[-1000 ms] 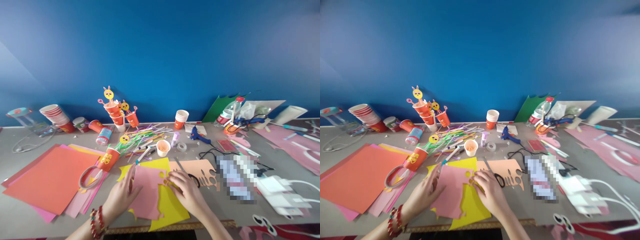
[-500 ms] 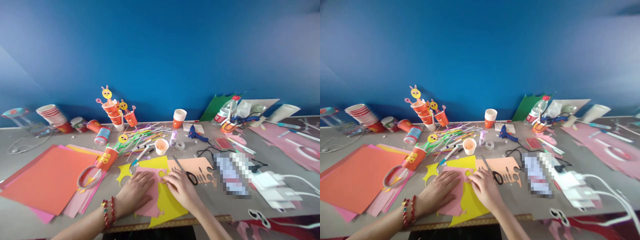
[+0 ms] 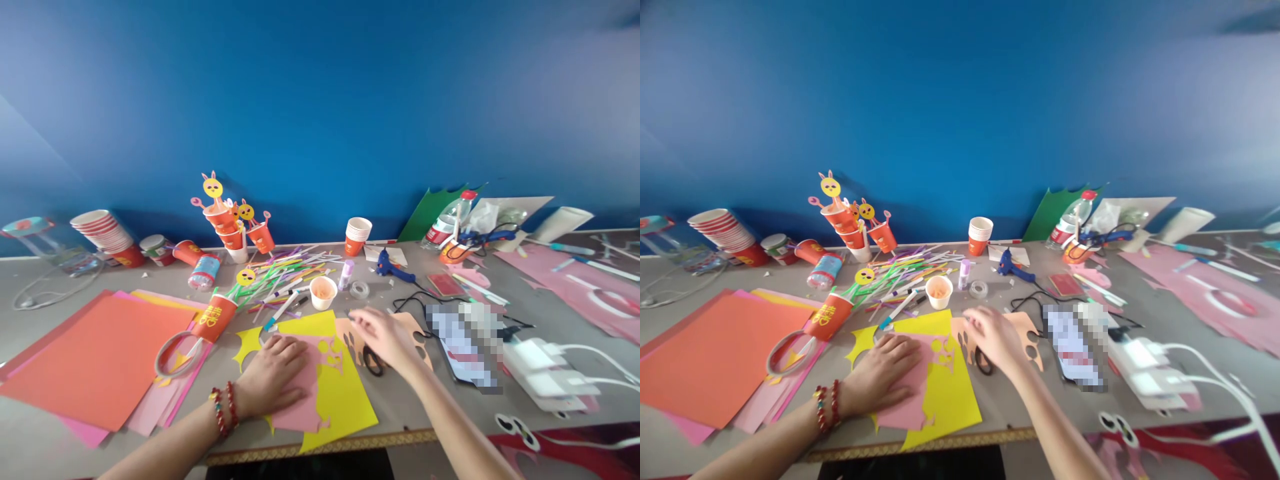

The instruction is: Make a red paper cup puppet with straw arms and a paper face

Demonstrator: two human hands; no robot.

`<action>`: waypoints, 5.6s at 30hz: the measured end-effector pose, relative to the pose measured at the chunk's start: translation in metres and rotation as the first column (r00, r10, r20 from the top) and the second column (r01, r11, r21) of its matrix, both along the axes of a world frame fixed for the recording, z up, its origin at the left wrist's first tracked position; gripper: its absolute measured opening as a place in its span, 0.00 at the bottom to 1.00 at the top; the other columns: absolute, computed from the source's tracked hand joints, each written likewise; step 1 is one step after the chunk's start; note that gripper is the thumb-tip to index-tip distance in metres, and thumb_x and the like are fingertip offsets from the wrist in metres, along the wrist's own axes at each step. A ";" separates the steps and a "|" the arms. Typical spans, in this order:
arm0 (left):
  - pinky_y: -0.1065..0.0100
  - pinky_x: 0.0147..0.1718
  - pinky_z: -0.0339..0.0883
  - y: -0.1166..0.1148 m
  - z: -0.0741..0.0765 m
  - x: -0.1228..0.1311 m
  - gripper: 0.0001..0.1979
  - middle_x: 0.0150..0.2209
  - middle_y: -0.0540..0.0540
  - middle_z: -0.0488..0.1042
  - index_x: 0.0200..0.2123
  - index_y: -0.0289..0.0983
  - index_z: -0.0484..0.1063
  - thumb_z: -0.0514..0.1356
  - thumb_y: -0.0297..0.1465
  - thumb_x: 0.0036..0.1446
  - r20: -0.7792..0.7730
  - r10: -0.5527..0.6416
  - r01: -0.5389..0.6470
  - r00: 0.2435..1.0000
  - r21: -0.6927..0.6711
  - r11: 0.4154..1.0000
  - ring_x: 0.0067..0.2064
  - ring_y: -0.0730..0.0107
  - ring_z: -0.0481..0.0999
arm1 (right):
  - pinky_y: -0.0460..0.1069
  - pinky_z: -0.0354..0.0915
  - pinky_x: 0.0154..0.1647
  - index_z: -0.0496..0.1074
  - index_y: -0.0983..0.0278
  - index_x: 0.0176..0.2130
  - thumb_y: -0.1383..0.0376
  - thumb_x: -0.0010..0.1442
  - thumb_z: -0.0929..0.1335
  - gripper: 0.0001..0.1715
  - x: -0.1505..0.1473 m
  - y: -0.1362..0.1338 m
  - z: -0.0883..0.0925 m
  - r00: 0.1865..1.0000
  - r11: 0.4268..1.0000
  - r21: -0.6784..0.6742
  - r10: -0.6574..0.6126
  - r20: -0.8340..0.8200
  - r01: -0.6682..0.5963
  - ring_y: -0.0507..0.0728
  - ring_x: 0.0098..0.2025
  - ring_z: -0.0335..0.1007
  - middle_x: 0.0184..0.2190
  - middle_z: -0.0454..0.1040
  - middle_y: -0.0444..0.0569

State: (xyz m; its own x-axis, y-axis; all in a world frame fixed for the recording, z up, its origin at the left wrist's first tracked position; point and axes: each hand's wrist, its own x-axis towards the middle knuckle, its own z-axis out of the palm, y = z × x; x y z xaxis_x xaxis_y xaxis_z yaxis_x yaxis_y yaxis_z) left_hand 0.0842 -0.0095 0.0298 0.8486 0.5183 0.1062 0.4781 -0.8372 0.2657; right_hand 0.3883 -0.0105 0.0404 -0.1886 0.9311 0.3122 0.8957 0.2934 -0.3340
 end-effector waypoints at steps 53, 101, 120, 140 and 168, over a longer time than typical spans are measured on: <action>0.49 0.55 0.69 0.023 -0.024 0.009 0.35 0.60 0.34 0.70 0.65 0.39 0.52 0.61 0.44 0.61 0.264 0.256 -0.225 0.930 -0.144 0.964 0.59 0.49 0.72 | 0.61 0.71 0.53 0.62 0.60 0.62 0.71 0.59 0.68 0.32 -0.064 -0.007 -0.031 0.920 0.947 0.039 0.318 -0.230 -0.317 0.66 0.53 0.74 0.53 0.76 0.57; 0.51 0.52 0.70 0.024 -0.010 0.022 0.23 0.54 0.40 0.72 0.59 0.39 0.64 0.59 0.40 0.64 0.157 0.271 -0.250 0.950 -0.143 0.958 0.54 0.52 0.73 | 0.61 0.70 0.53 0.63 0.60 0.60 0.70 0.57 0.71 0.33 -0.063 -0.005 -0.036 0.921 0.946 -0.037 0.302 -0.246 -0.321 0.65 0.52 0.74 0.51 0.77 0.55; 0.52 0.52 0.70 0.024 -0.012 0.023 0.20 0.53 0.40 0.73 0.55 0.40 0.69 0.62 0.40 0.62 0.213 0.292 -0.264 0.932 -0.152 0.952 0.53 0.53 0.73 | 0.61 0.70 0.56 0.70 0.64 0.57 0.68 0.60 0.71 0.25 -0.063 -0.011 -0.009 0.957 0.957 -0.027 0.290 -0.026 -0.290 0.66 0.56 0.71 0.56 0.75 0.57; 0.52 0.55 0.68 0.025 -0.014 0.024 0.23 0.55 0.40 0.73 0.54 0.39 0.71 0.66 0.32 0.54 0.243 0.291 -0.254 0.925 -0.170 0.952 0.55 0.50 0.72 | 0.65 0.58 0.60 0.82 0.65 0.28 0.75 0.59 0.69 0.13 -0.155 0.107 0.012 0.738 0.946 -0.059 0.287 0.611 -0.320 0.65 0.43 0.72 0.28 0.83 0.56; 0.54 0.52 0.69 0.024 -0.007 0.023 0.16 0.50 0.41 0.73 0.50 0.38 0.71 0.63 0.36 0.59 0.206 0.289 -0.261 0.935 -0.154 0.953 0.51 0.54 0.73 | 0.53 0.73 0.40 0.75 0.61 0.46 0.58 0.70 0.59 0.18 0.003 0.011 -0.003 0.999 0.987 -0.156 -0.029 -0.043 0.022 0.65 0.43 0.81 0.43 0.83 0.55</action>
